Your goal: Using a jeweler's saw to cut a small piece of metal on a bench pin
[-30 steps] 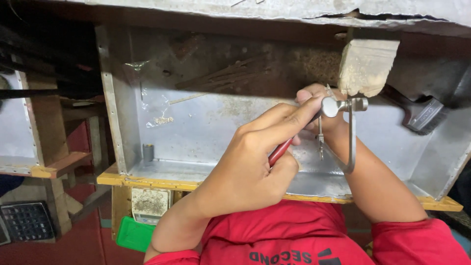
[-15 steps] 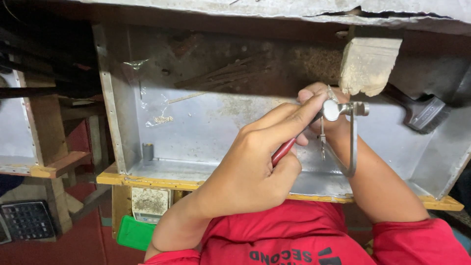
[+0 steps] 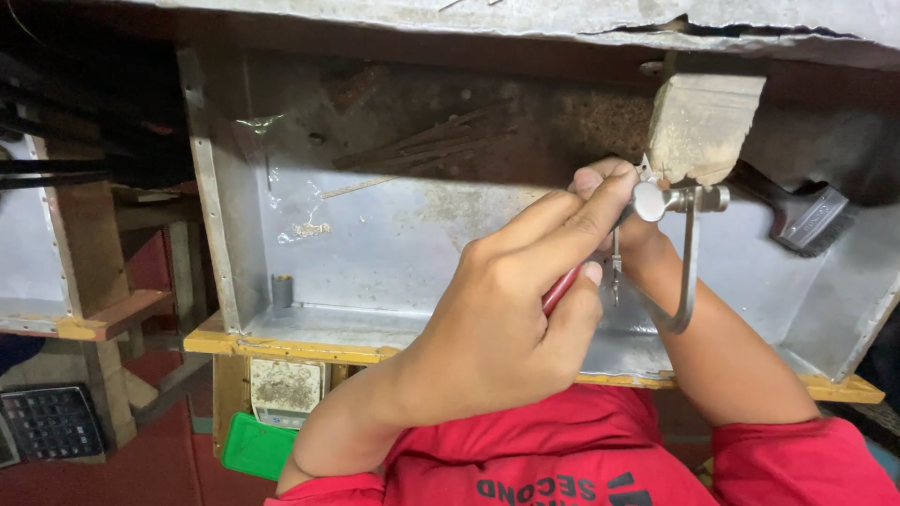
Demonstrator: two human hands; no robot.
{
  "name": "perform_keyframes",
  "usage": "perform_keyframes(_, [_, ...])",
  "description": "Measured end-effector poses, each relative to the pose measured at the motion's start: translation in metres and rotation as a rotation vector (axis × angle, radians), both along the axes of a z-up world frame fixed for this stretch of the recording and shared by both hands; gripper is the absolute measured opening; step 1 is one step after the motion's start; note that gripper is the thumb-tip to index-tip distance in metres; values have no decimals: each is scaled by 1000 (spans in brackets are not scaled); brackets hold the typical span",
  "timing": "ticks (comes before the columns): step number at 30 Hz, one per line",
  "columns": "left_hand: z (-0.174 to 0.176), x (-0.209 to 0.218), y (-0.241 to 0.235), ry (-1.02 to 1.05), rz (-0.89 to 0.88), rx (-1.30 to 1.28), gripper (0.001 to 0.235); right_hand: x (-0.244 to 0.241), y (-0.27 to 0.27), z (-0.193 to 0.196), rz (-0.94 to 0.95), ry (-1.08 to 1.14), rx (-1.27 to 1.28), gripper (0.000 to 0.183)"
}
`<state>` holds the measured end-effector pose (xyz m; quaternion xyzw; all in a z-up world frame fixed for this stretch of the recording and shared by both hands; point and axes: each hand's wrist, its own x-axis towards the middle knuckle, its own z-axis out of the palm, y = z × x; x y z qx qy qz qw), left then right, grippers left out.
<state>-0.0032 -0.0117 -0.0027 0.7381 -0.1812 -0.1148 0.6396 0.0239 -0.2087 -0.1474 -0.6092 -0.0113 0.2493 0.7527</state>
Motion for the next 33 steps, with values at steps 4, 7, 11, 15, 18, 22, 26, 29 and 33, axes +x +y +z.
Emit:
perform_keyframes(4, [3, -2, 1, -20, -1, 33, 51, -2, -6, -11, -26, 23, -215, 51])
perform_keyframes(7, [3, 0, -1, -33, 10, 19, 50, -5, -10, -31, -65, -22, -191, 49])
perform_keyframes(11, [2, 1, -2, 2, -2, 11, 52, -4, -14, -37, -46, 44, 219, 48])
perform_keyframes(15, [3, 0, -5, 19, 1, 1, 51, -7, 1, -14, -85, -15, -10, 41])
perform_keyframes(18, [4, 0, -5, 62, -48, 47, 54, -17, 9, -3, -219, -165, -336, 29])
perform_keyframes(22, [-4, -6, -8, 72, -50, 83, 58, -12, 3, -7, -349, -368, -752, 43])
perform_keyframes(26, [-7, -9, -10, 27, -23, 120, 60, -6, -5, -24, -302, -428, -750, 51])
perform_keyframes(29, [-6, -8, -10, 36, -25, 99, 59, -8, -4, -21, -348, -467, -742, 48])
perform_keyframes(33, [-6, -7, -11, 45, -21, 116, 59, -2, -13, -26, -237, -463, -624, 53])
